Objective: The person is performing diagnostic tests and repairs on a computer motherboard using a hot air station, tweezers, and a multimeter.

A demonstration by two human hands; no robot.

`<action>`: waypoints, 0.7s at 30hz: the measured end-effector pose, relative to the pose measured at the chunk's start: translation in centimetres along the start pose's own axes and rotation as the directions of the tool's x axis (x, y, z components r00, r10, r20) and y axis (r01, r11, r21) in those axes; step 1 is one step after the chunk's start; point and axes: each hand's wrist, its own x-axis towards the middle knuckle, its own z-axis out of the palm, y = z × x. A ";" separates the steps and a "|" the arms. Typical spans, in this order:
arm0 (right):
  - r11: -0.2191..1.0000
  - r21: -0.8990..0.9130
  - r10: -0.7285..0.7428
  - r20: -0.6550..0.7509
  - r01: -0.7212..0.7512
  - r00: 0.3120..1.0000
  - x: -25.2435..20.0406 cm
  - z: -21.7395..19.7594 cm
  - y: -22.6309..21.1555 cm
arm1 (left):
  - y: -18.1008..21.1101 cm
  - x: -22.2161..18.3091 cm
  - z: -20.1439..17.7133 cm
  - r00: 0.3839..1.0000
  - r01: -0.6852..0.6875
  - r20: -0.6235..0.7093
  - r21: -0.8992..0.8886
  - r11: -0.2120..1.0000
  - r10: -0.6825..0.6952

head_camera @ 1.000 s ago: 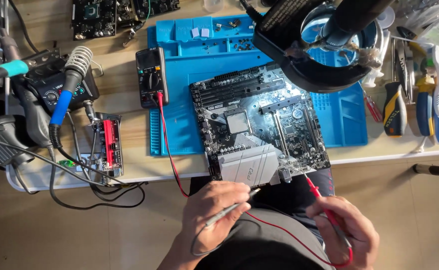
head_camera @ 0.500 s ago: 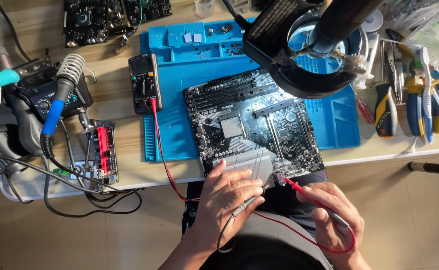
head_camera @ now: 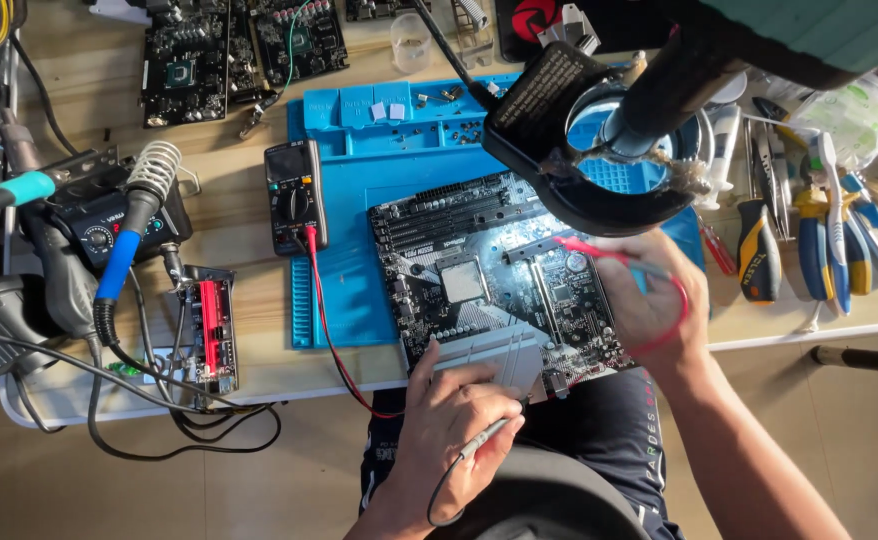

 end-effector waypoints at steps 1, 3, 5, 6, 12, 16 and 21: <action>0.999 -0.029 -0.027 0.027 0.027 0.999 1.3 0.2 -0.2 | 0.1 0.1 -0.1 1.000 0.002 -0.012 -0.016 1.000 -0.002; 1.000 -0.020 -0.002 0.037 0.003 0.999 2.7 0.9 -0.3 | -0.1 0.1 0.1 1.000 -0.008 -0.023 -0.022 1.000 0.007; 1.000 -0.011 0.024 0.046 -0.024 0.999 3.4 1.6 -0.2 | -0.3 0.0 0.2 0.999 -0.018 -0.033 -0.028 0.999 0.017; 0.999 0.002 0.033 0.035 -0.033 0.999 3.6 1.9 0.0 | -0.4 0.1 0.3 1.000 -0.018 -0.026 -0.017 1.000 0.017; 0.999 -0.024 0.042 -0.003 -0.042 0.999 3.8 2.5 1.0 | -0.7 -0.1 0.5 0.999 -0.008 -0.031 -0.019 1.000 0.007; 0.998 -0.035 0.051 -0.025 -0.052 0.998 3.4 2.0 1.7 | -0.8 0.0 0.5 1.000 -0.008 -0.022 -0.033 0.999 0.008; 0.998 -0.009 0.060 -0.036 -0.060 0.998 3.3 1.9 2.0 | -0.6 0.1 0.3 0.999 -0.008 -0.038 -0.035 0.999 0.007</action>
